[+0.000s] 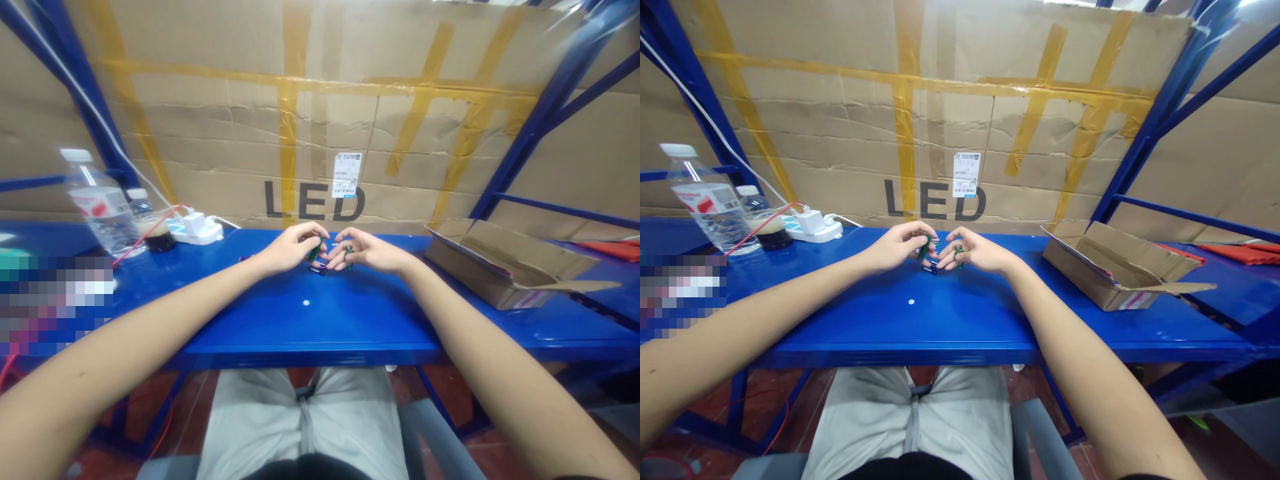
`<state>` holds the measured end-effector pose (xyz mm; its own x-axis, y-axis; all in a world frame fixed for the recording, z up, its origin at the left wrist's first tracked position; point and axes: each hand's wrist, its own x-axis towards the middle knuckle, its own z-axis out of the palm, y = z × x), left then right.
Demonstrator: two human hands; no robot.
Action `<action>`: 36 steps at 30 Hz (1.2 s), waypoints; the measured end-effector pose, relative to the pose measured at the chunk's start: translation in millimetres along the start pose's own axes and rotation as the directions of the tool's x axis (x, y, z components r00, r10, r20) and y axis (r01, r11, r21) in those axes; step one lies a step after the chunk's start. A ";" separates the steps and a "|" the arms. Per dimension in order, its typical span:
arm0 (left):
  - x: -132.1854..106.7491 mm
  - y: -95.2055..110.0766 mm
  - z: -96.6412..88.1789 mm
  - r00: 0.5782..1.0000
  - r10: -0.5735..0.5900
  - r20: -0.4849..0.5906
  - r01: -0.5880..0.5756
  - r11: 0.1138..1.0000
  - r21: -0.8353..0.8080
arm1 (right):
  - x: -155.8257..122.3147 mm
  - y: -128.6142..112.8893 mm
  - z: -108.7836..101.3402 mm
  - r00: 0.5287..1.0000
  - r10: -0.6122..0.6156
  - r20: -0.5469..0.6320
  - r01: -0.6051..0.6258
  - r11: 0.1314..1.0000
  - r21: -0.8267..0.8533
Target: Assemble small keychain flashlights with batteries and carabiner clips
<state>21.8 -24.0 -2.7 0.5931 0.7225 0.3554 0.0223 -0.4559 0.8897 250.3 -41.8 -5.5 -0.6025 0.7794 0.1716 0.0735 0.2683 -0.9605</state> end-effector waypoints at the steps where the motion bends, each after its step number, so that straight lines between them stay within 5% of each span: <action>1: -0.3 0.0 1.0 1.000 -0.020 0.003 0.020 0.999 -0.042 | 0.8 1.1 -0.6 1.000 -0.011 -0.028 0.010 0.999 -0.034; 9: 0.9 -9.9 3.6 0.998 -0.054 -0.017 0.050 0.980 -0.194 | 1.5 1.5 -4.3 0.963 -0.075 -0.260 -0.023 0.935 -0.355; 15: 1.6 -14.4 3.4 0.996 -0.091 -0.019 0.086 0.977 -0.195 | -3.1 -4.6 4.3 0.959 -0.091 -0.268 -0.123 0.721 -0.682; 20: 3.9 -18.3 1.1 0.997 -0.081 0.004 0.081 0.989 -0.126 | -2.2 -9.2 9.0 0.961 -0.124 -0.247 -0.088 0.709 -0.700; 28: 5.6 -24.3 -0.3 1.000 -0.013 -0.005 0.012 1.000 -0.017 | 4.6 -8.0 7.6 0.909 -0.331 -0.254 0.145 0.821 -0.552; 36: 2.4 -22.6 3.8 0.999 -0.037 0.026 0.036 0.999 0.031 | 9.6 -1.3 11.8 0.931 -0.219 -0.292 0.102 0.924 -0.368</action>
<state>25.7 -14.0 -23.1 0.6124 0.7252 0.3147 0.0688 -0.4455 0.8926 235.0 -41.3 -5.2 -0.3448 0.8323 0.4340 0.2987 0.5356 -0.7899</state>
